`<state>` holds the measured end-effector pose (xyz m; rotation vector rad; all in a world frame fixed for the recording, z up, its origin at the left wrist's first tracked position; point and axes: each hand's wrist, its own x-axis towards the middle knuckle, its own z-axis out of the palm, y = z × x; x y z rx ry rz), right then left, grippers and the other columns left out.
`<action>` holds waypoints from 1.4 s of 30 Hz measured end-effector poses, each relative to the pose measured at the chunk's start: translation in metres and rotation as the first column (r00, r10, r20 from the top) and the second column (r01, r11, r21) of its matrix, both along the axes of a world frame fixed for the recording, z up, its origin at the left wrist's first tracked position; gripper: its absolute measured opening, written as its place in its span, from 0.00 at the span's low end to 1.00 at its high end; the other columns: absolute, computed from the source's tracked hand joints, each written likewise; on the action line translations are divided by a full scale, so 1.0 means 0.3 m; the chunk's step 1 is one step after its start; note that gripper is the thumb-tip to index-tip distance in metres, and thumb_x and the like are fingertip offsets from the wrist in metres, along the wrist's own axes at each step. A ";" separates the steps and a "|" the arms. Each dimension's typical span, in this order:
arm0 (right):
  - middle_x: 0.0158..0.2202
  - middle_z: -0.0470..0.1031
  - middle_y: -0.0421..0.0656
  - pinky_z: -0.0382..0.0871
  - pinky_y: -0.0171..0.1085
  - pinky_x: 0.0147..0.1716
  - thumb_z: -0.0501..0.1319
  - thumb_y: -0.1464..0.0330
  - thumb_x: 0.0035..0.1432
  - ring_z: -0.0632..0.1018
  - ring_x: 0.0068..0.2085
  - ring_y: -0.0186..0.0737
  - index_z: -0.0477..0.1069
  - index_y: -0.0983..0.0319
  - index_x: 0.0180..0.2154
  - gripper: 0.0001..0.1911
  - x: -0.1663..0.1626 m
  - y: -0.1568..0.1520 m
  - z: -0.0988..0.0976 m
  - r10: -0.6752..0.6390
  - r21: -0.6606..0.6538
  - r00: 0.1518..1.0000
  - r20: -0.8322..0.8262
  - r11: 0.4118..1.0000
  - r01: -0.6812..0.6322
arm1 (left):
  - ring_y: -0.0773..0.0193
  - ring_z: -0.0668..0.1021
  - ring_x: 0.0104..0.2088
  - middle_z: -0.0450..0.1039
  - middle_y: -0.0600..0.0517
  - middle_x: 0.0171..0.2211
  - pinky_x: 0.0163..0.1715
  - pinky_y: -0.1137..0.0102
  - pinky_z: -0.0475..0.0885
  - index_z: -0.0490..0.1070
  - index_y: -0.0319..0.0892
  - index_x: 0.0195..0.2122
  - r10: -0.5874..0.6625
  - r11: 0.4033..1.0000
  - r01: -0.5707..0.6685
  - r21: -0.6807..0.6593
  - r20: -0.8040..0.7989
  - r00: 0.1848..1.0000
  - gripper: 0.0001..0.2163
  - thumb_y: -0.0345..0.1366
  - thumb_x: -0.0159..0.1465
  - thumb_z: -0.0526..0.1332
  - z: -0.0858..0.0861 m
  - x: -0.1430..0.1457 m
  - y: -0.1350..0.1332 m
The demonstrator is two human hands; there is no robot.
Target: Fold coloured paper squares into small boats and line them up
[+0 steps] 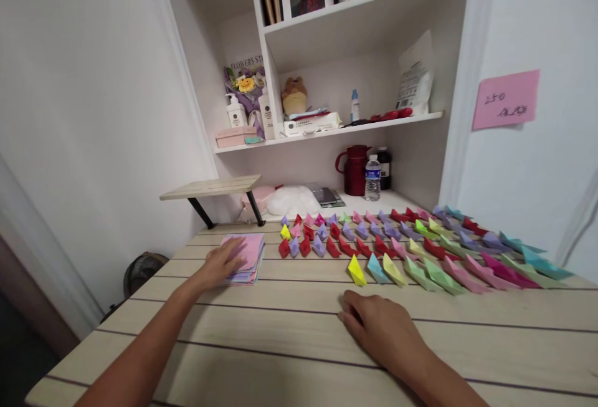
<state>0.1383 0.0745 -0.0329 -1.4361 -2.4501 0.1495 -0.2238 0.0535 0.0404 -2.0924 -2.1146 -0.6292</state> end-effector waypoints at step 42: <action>0.30 0.79 0.43 0.49 0.36 0.26 0.54 0.60 0.65 0.77 0.32 0.47 0.68 0.57 0.32 0.11 0.015 0.011 0.004 0.041 -0.026 0.999 0.021 0.999 -0.040 | 0.52 0.72 0.56 0.66 0.45 0.60 0.55 0.48 0.68 0.66 0.44 0.57 -0.041 0.985 0.037 -0.167 -0.018 0.999 0.20 0.43 0.66 0.61 -0.089 -0.062 -0.017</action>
